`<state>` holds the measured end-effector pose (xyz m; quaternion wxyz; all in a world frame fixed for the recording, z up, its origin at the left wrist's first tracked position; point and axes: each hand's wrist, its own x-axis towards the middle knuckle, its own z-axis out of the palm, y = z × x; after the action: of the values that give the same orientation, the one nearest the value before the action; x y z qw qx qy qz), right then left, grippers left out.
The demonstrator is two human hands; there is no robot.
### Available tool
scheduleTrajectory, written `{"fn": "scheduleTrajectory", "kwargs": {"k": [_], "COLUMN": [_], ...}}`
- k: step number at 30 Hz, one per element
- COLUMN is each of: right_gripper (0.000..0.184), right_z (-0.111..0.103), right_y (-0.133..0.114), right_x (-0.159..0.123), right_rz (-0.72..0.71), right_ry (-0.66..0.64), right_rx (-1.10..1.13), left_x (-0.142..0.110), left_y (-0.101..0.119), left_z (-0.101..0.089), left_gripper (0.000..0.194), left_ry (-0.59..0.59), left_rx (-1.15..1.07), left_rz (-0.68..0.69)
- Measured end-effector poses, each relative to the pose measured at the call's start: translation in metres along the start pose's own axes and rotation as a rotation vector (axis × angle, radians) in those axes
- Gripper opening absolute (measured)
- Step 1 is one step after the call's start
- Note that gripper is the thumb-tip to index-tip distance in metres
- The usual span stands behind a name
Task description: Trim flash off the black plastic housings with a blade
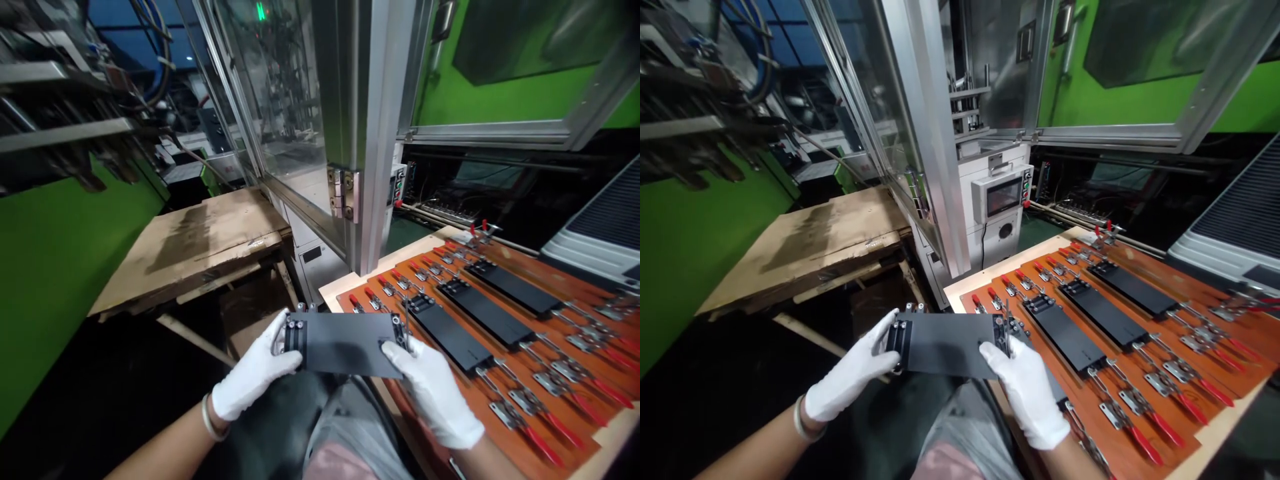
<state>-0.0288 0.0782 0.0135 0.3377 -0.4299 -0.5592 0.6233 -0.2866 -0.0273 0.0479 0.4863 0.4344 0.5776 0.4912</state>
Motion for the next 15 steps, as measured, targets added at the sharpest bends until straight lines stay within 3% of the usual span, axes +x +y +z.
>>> {"fn": "scheduleTrajectory", "kwargs": {"k": [2, 6, 9, 12, 15], "right_gripper": [0.052, 0.051, 0.050, 0.047, 0.046], "right_z": [0.004, 0.011, 0.017, 0.023, 0.034], "right_y": [0.004, 0.011, 0.016, 0.022, 0.028], "right_x": [-0.005, -0.013, -0.015, -0.014, -0.013], "right_rz": [0.009, -0.021, -0.044, -0.025, 0.054], "right_ry": [0.026, 0.040, 0.049, 0.071, 0.121], "right_rx": [-0.027, -0.055, -0.019, 0.109, 0.236], "left_x": [0.002, 0.004, 0.009, 0.013, 0.010], "left_y": [0.005, 0.013, 0.014, 0.004, -0.022], "left_z": [0.008, 0.015, 0.011, 0.003, 0.006], "left_gripper": [0.086, 0.047, 0.032, 0.031, 0.027], "left_ry": [0.004, 0.024, 0.110, 0.177, 0.222], "left_rx": [-0.052, -0.131, -0.147, -0.357, -0.635], "left_rz": [-0.013, -0.037, -0.080, -0.117, -0.117]}}
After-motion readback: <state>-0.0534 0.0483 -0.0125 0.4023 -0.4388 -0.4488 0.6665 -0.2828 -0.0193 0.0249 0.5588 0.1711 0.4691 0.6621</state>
